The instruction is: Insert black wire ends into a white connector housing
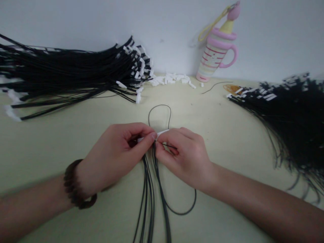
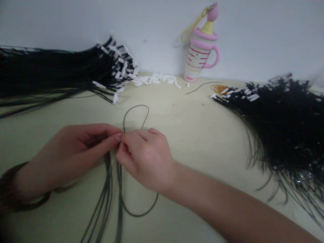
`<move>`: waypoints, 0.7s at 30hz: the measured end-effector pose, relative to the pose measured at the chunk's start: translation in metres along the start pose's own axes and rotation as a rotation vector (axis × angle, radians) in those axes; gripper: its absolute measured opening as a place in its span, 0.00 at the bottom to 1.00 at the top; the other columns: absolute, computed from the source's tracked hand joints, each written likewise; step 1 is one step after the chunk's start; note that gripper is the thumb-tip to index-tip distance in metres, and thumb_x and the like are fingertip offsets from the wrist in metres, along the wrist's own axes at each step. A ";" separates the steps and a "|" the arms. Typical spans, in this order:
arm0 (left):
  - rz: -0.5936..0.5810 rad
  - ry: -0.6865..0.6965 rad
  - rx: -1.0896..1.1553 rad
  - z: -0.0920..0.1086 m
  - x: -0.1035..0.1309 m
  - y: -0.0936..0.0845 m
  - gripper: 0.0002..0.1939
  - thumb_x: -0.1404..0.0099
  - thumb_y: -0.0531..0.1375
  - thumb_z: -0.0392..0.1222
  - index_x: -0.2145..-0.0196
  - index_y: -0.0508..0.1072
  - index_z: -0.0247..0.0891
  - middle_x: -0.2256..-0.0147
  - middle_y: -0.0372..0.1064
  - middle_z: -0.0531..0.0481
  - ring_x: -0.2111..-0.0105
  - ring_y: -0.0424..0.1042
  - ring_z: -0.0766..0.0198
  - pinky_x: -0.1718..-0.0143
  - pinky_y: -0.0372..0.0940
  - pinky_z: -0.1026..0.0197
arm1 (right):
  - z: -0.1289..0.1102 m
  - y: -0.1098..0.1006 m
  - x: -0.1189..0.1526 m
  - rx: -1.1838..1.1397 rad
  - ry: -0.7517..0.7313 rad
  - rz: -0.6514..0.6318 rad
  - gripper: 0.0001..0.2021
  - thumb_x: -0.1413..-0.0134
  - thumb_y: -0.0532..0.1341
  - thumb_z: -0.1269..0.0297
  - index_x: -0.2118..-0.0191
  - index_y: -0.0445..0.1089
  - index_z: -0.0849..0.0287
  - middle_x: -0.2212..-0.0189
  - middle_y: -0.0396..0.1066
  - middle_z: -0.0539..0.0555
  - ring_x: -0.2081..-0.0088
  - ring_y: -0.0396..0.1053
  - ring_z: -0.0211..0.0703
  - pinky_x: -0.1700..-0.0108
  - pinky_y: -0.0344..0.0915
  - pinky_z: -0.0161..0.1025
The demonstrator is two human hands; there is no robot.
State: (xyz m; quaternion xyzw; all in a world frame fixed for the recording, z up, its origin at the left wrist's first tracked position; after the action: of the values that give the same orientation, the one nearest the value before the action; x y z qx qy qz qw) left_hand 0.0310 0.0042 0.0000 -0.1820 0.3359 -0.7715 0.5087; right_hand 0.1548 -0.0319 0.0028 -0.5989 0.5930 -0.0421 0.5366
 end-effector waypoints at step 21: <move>-0.003 -0.004 0.008 -0.002 0.001 0.001 0.10 0.41 0.55 0.44 0.71 0.74 0.39 0.75 0.72 0.54 0.75 0.68 0.66 0.74 0.59 0.66 | 0.004 -0.003 -0.003 -0.138 0.081 0.009 0.05 0.48 0.57 0.69 0.72 0.68 0.62 0.81 0.62 0.45 0.80 0.56 0.28 0.76 0.53 0.28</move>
State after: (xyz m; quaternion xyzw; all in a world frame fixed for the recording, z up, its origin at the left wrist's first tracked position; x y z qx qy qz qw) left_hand 0.0301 0.0037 -0.0025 -0.1821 0.3316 -0.7731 0.5091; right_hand 0.1584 -0.0278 0.0047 -0.6297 0.6184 -0.0228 0.4696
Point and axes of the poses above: each hand's wrist, its own x-axis away from the middle knuckle, its own y-axis out of the palm, z = x × y, the point moved 5 cm from there along -x, towards the middle knuckle
